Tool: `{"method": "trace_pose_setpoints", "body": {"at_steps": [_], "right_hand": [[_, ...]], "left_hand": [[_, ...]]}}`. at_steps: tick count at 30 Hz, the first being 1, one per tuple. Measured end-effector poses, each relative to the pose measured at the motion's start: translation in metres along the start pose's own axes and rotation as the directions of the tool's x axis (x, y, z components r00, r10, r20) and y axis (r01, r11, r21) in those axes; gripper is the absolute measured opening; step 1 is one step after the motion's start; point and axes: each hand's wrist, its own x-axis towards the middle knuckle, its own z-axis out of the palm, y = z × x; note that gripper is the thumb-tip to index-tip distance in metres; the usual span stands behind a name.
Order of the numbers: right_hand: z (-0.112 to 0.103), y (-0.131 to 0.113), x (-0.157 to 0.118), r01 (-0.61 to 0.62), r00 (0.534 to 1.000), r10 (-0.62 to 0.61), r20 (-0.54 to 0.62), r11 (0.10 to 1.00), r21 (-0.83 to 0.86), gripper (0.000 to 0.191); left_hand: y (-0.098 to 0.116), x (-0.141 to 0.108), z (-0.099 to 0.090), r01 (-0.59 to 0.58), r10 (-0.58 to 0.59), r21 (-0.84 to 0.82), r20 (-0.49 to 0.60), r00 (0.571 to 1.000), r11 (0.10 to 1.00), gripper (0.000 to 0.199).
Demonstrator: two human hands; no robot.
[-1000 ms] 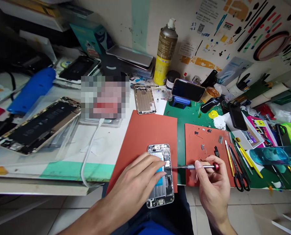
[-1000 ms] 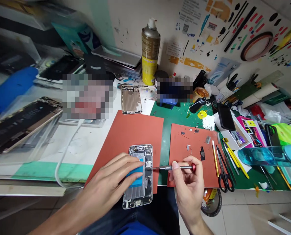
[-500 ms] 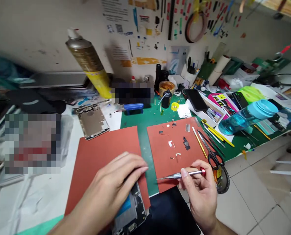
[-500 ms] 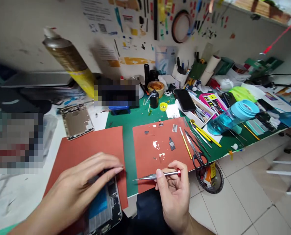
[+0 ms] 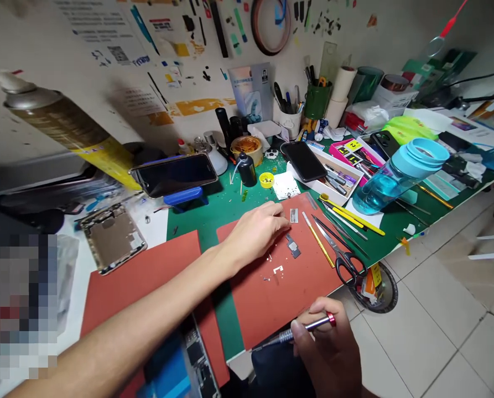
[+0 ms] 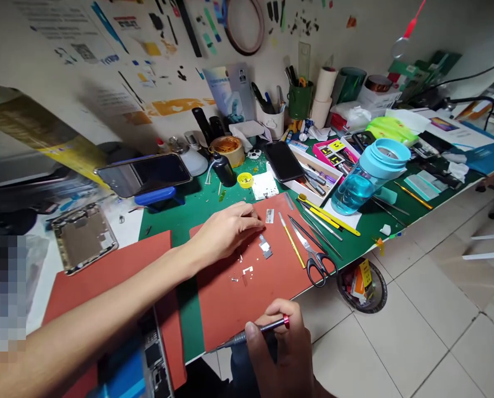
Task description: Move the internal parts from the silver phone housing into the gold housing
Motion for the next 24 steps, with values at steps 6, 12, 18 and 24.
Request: {"method": "trace_pose_setpoints", "body": {"at_steps": [6,12,18,24], "right_hand": [[-0.001,0.001,0.001,-0.001,1.000,0.001,-0.007,1.000,0.026,0.027],[-0.003,-0.004,0.004,-0.013,1.000,0.013,-0.009,0.999,0.047,0.028],[-0.001,-0.006,0.000,-0.058,0.997,0.060,-0.040,0.997,0.056,0.028],[0.001,-0.011,-0.002,0.070,0.998,-0.070,0.004,0.997,0.020,0.019]], "left_hand": [[-0.004,-0.001,0.003,-0.005,0.004,0.016,0.035,0.999,1.000,0.031],[-0.011,-0.004,0.005,-0.047,0.045,0.025,0.061,0.997,0.999,0.032],[-0.013,-0.025,-0.018,-0.043,0.043,0.015,-0.049,0.998,0.999,0.042],[0.010,-0.112,-0.069,0.109,-0.108,-0.010,-0.276,0.955,0.994,0.036]]}}
